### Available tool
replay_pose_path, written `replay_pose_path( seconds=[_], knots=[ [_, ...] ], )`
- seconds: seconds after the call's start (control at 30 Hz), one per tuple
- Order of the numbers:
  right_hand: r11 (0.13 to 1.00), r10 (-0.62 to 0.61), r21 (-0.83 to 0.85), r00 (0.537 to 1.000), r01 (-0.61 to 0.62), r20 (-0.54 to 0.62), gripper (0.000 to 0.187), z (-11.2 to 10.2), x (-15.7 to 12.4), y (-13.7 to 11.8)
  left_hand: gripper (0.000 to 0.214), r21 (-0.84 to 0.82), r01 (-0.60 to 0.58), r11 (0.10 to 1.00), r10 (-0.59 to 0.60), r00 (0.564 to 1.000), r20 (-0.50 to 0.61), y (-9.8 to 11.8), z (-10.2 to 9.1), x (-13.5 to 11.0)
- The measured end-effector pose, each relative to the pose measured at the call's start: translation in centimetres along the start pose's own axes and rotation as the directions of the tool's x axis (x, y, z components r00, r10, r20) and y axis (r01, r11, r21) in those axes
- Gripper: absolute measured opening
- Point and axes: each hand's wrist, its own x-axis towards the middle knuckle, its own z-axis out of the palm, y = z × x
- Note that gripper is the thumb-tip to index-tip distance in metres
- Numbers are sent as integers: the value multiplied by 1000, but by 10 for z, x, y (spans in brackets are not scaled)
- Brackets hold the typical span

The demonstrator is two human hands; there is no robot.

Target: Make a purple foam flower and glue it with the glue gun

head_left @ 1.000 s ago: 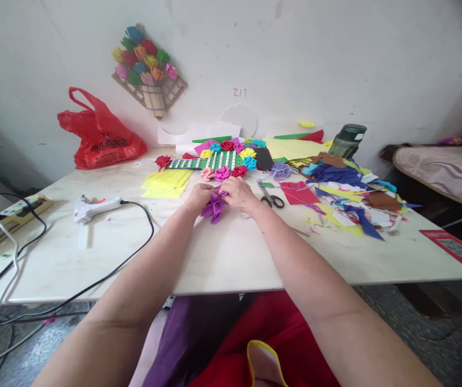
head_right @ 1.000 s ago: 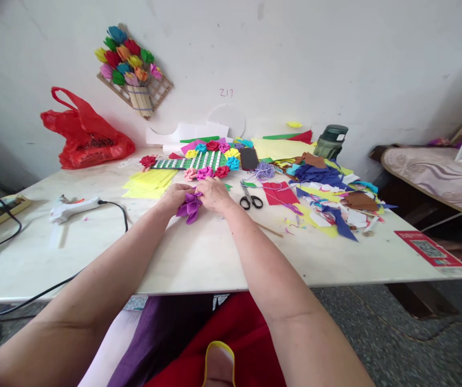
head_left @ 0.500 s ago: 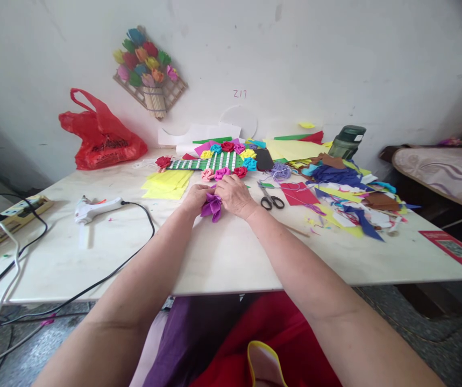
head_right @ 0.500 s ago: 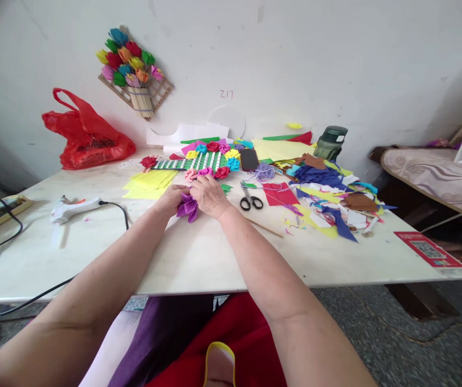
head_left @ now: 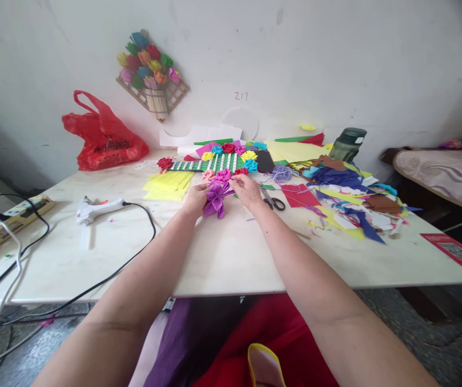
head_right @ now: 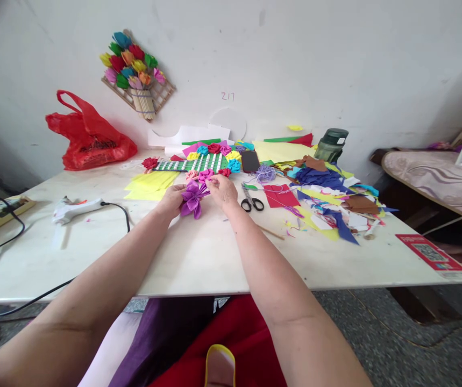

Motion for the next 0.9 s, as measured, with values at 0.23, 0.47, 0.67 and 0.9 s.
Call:
replay_pose_path(
  seconds=[0.23, 0.47, 0.67, 0.9],
  knots=[
    [937, 274, 182, 951, -297, 145, 27, -3, -5, -11, 17, -38, -12, 999, 12, 1000, 11, -4, 1, 2],
    [883, 346, 259, 916, -390, 200, 11, -2, -8, -16, 20, -32, -16, 999, 17, 1000, 23, 0, 6, -2],
    [875, 344, 296, 923, -382, 174, 3, -5, -9, -22, 18, 40, 13, 999, -15, 999, 51, 0, 3, -2],
    [883, 292, 328, 940, -336, 177, 3, -8, -9, -23, 38, 78, -27, 997, 16, 990, 137, 8, -4, -5]
  ],
)
